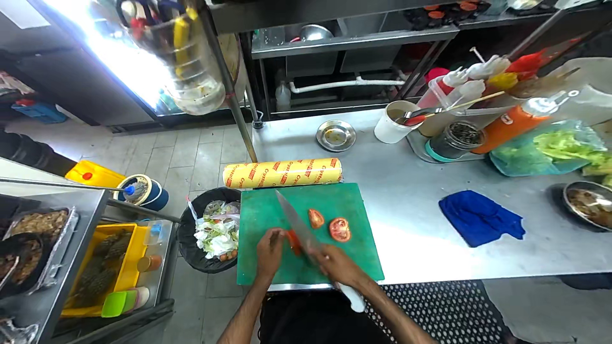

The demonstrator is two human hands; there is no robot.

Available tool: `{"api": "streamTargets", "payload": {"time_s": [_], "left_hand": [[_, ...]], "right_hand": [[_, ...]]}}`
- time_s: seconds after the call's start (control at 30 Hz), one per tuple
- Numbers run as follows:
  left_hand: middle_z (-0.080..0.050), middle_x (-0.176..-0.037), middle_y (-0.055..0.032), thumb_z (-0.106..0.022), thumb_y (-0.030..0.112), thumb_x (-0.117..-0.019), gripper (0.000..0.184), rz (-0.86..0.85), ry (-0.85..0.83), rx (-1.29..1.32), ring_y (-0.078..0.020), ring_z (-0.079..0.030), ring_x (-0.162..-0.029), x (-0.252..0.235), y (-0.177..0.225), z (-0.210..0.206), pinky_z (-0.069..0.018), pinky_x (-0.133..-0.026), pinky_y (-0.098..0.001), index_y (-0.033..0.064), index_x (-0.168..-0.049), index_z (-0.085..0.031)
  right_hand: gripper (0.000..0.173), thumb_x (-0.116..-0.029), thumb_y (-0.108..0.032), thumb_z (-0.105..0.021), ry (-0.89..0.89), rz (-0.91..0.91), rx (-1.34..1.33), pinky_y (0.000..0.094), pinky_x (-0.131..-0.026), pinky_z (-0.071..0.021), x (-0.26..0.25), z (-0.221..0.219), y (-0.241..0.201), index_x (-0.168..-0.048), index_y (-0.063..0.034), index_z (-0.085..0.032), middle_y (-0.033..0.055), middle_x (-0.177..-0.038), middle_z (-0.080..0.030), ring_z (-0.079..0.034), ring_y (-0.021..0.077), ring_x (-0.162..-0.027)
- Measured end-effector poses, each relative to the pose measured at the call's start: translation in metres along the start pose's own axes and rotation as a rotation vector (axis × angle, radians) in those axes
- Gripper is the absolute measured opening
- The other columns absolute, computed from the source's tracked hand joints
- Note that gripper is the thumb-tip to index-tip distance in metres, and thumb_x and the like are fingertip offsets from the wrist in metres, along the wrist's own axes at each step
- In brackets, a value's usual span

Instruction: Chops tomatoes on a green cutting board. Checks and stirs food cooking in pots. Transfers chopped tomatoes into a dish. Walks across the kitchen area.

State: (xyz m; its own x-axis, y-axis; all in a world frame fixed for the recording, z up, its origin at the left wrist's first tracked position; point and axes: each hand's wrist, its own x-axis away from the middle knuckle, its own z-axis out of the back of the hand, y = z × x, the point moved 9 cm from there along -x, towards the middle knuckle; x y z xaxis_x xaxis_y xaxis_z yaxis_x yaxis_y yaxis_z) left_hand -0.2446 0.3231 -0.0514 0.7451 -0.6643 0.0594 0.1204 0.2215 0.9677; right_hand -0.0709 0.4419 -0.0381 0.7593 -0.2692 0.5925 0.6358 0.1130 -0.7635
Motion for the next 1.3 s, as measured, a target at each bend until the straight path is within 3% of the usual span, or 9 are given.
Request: {"api": "streamTargets", "payload": {"time_s": [0.07,0.17,0.33,0.53,0.63,0.77,0.97,1.1,1.3], "left_hand": [[-0.074,-0.108,-0.0121,-0.055,0.020,-0.1062,0.028,0.070,0.011,0.143,-0.0226,-0.073,-0.099,-0.005,0.004,-0.002,-0.0621,-0.090,-0.0412,-0.0005,-0.122,-0.066],[-0.064,-0.133,-0.0114,-0.062,0.021,-0.1002,0.042,-0.100,-0.170,-0.157,-0.0185,-0.066,-0.118,-0.023,0.024,-0.032,-0.0585,-0.099,-0.0362,0.0051,-0.139,-0.060],[-0.035,-0.161,-0.0186,-0.082,0.038,-0.0837,0.088,-0.090,-0.571,-0.653,-0.0339,-0.041,-0.145,-0.061,0.030,-0.119,-0.0421,-0.116,-0.0464,0.0137,-0.157,-0.040],[-0.063,-0.131,-0.0134,-0.077,0.030,-0.0817,0.051,-0.029,-0.520,-0.736,-0.0291,-0.061,-0.122,-0.089,0.039,-0.142,-0.0525,-0.103,-0.0473,0.0122,-0.128,-0.067],[-0.070,-0.117,-0.0151,-0.081,0.025,-0.0843,0.047,0.155,-0.279,-0.371,-0.0273,-0.070,-0.104,-0.100,0.044,-0.078,-0.0584,-0.092,-0.0492,0.0062,-0.125,-0.065],[-0.066,-0.118,-0.0244,-0.056,0.008,-0.1006,0.033,0.237,-0.027,0.146,-0.0313,-0.070,-0.102,-0.088,0.042,0.033,-0.0600,-0.089,-0.0462,-0.0082,-0.129,-0.056],[-0.062,-0.122,-0.0250,-0.043,0.014,-0.1052,0.036,0.503,0.262,0.307,-0.0331,-0.070,-0.100,-0.019,0.010,0.151,-0.0622,-0.083,-0.0460,-0.0055,-0.134,-0.050],[-0.065,-0.114,-0.0256,-0.045,0.014,-0.1054,0.034,0.673,0.124,0.280,-0.0328,-0.071,-0.091,0.029,-0.027,0.117,-0.0629,-0.078,-0.0456,-0.0075,-0.131,-0.052],[-0.067,-0.112,-0.0231,-0.050,0.015,-0.1040,0.032,0.783,-0.348,0.495,-0.0334,-0.071,-0.093,0.047,-0.042,-0.023,-0.0616,-0.083,-0.0480,-0.0045,-0.129,-0.053]], "right_hand": [[0.047,-0.1054,-0.057,-0.046,-0.019,0.007,-0.149,0.0354,-0.046,-0.0529,0.008,0.001,-0.007,-0.112,-0.0131,-0.062,0.0033,-0.067,-0.057,-0.056,0.0173,-0.047],[0.044,-0.1055,-0.055,-0.047,0.064,0.052,-0.294,0.0347,-0.043,-0.0500,0.025,0.017,-0.010,-0.113,-0.0138,-0.061,0.0032,-0.064,-0.054,-0.052,0.0173,-0.044],[0.041,-0.1071,-0.049,-0.047,0.310,0.020,-0.403,0.0345,-0.041,-0.0492,0.051,0.062,0.021,-0.111,-0.0113,-0.061,0.0046,-0.063,-0.054,-0.051,0.0175,-0.043],[0.041,-0.1069,-0.050,-0.047,0.477,-0.069,-0.378,0.0345,-0.040,-0.0487,0.085,0.112,0.063,-0.113,-0.0127,-0.061,0.0042,-0.061,-0.054,-0.051,0.0175,-0.041],[0.045,-0.1080,-0.050,-0.042,0.405,-0.079,-0.127,0.0398,-0.051,-0.0543,0.092,0.105,0.070,-0.121,-0.0112,-0.063,0.0068,-0.072,-0.060,-0.059,0.0201,-0.053],[0.049,-0.1087,-0.047,-0.041,0.081,-0.012,0.242,0.0584,-0.082,-0.0547,0.073,0.045,0.061,-0.118,-0.0050,-0.065,0.0196,-0.096,-0.069,-0.069,0.0363,-0.090],[0.047,-0.1086,-0.045,-0.040,-0.144,0.010,0.519,0.0644,-0.084,-0.0540,0.021,-0.035,0.056,-0.119,-0.0067,-0.065,0.0237,-0.102,-0.069,-0.068,0.0444,-0.101],[0.051,-0.1091,-0.048,-0.035,-0.044,-0.026,0.588,0.0629,-0.085,-0.0549,-0.001,-0.016,0.063,-0.124,-0.0081,-0.063,0.0236,-0.106,-0.070,-0.069,0.0443,-0.103],[0.053,-0.1092,-0.049,-0.034,0.038,-0.115,0.621,0.0616,-0.088,-0.0548,-0.003,0.021,0.061,-0.128,-0.0084,-0.062,0.0232,-0.109,-0.069,-0.068,0.0440,-0.106]]}}
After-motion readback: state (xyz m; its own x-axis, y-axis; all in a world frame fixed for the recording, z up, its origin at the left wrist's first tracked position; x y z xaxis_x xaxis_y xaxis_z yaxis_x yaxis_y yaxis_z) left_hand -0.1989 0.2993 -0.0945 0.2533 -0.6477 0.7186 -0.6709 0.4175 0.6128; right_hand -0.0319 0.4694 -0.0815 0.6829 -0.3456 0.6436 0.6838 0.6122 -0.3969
